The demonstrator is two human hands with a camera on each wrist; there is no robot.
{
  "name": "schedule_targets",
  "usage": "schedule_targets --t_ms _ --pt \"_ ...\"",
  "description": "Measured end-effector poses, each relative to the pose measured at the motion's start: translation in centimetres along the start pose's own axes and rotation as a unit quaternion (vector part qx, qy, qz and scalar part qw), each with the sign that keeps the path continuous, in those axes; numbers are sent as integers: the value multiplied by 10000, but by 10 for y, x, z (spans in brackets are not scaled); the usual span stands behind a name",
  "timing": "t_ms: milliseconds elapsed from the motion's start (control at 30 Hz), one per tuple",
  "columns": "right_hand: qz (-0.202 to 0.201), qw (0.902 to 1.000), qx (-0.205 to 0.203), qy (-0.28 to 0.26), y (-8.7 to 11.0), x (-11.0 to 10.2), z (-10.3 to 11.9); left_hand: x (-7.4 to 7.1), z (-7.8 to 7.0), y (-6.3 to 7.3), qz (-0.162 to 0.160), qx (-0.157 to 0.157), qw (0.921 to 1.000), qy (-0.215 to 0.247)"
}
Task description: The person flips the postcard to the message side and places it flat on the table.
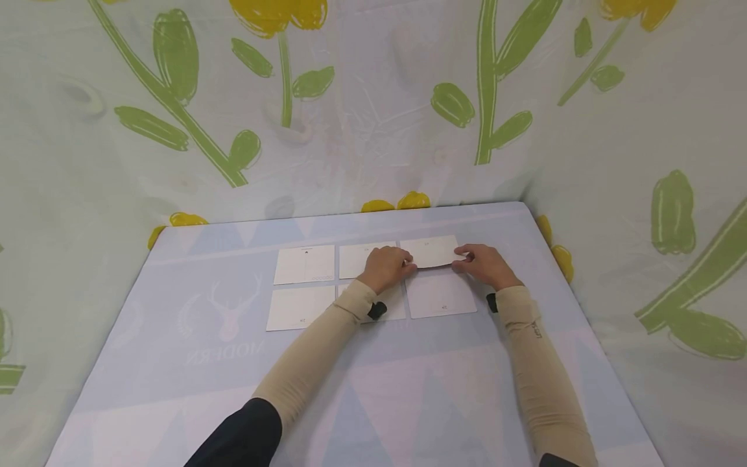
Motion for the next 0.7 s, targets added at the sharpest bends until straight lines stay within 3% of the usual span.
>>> schedule_targets --t_ms 533,700 --pt "108 9997 15 220 -9 3 -1 -1 1 0 85 -51 9999 -84" --pt "-346 9989 -302 81 -3 -3 3 -4 3 1 -103 0 9999 -135"
Point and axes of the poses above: each hand's wrist, its own y-axis away from the middle knuckle, its own x-axis out of the palm, z = x × y, the point moved 5 cm from there along -y, towards the middle knuckle, and after that the axes turned 9 degrees about x, right-handed, at the moved point
